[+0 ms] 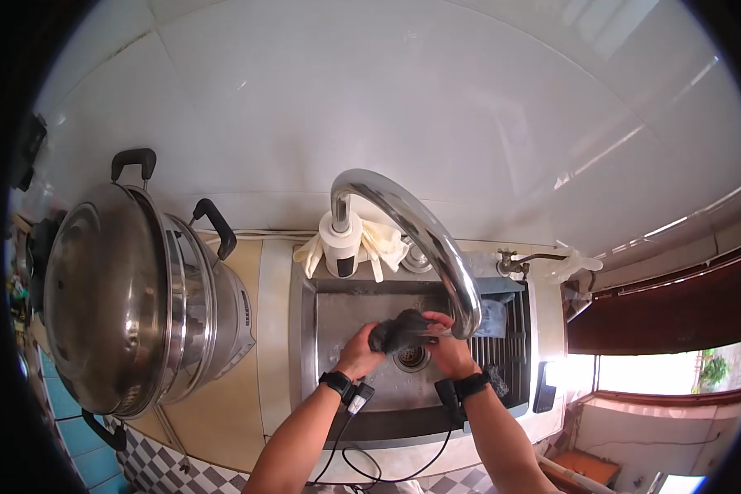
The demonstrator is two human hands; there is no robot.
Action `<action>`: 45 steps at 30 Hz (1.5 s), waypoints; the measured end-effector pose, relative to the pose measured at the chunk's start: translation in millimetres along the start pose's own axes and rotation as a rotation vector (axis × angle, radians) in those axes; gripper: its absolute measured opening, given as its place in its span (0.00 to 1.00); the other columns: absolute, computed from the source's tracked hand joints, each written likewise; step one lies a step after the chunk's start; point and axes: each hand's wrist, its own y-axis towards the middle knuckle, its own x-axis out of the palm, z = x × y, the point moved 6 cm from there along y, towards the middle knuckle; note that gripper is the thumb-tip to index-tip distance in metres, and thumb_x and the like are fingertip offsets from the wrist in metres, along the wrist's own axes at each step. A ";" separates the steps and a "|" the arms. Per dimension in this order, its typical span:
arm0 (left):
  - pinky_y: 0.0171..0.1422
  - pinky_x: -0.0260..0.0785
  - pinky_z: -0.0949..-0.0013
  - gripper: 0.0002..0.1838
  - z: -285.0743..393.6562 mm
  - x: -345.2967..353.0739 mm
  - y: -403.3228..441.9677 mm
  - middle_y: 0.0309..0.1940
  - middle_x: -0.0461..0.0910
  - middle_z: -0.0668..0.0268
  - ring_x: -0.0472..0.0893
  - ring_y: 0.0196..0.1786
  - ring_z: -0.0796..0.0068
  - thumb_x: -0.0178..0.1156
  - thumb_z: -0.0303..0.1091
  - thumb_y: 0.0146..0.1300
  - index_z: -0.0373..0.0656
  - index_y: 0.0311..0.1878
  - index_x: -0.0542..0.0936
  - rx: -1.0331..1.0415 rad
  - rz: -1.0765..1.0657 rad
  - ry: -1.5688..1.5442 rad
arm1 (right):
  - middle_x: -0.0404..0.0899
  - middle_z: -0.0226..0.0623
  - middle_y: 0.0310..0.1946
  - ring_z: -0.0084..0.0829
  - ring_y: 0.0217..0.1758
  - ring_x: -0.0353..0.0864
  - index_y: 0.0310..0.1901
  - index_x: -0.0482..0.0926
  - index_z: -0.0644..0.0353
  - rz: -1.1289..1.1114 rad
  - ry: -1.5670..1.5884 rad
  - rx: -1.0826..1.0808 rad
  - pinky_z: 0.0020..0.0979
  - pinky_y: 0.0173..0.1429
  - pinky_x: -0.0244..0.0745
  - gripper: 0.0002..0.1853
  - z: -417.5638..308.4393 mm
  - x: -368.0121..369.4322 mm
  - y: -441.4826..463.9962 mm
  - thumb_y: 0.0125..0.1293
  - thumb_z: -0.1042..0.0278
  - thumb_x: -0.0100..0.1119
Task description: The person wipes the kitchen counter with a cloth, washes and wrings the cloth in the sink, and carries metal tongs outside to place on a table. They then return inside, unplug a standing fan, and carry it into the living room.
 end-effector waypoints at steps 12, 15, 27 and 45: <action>0.57 0.78 0.57 0.28 40.9 12.8 0.5 0.46 0.87 0.50 0.86 0.51 0.49 0.73 0.36 0.49 0.40 0.55 0.80 0.197 -0.045 0.126 | 0.80 0.42 0.51 0.34 0.52 0.82 0.65 0.74 0.62 -0.014 0.346 0.114 0.39 0.57 0.79 0.24 4.6 -12.6 -8.6 0.67 0.79 0.48; 0.54 0.78 0.57 0.24 53.1 -0.2 -6.8 0.45 0.86 0.49 0.86 0.50 0.48 0.70 0.32 0.48 0.39 0.51 0.82 0.184 -0.044 0.177 | 0.78 0.45 0.54 0.37 0.55 0.80 0.67 0.72 0.58 0.010 -0.323 0.076 0.42 0.60 0.78 0.27 16.0 -34.9 -7.4 0.65 0.77 0.54; 0.60 0.75 0.57 0.28 77.4 -8.9 -12.0 0.50 0.84 0.49 0.83 0.54 0.49 0.68 0.32 0.49 0.39 0.57 0.77 0.257 -0.059 0.195 | 0.85 0.41 0.40 0.37 0.44 0.88 0.58 0.77 0.69 -0.048 -0.447 -0.070 0.40 0.49 0.81 0.21 38.4 -16.6 6.7 0.64 0.72 0.61; 0.76 0.64 0.52 0.36 28.7 4.6 -23.5 0.74 0.65 0.53 0.67 0.74 0.53 0.57 0.22 0.53 0.38 0.70 0.71 0.073 -0.246 -0.003 | 0.80 0.34 0.38 0.26 0.30 0.79 0.55 0.73 0.59 0.018 0.109 0.290 0.26 0.24 0.71 0.18 81.7 12.3 -39.3 0.67 0.79 0.66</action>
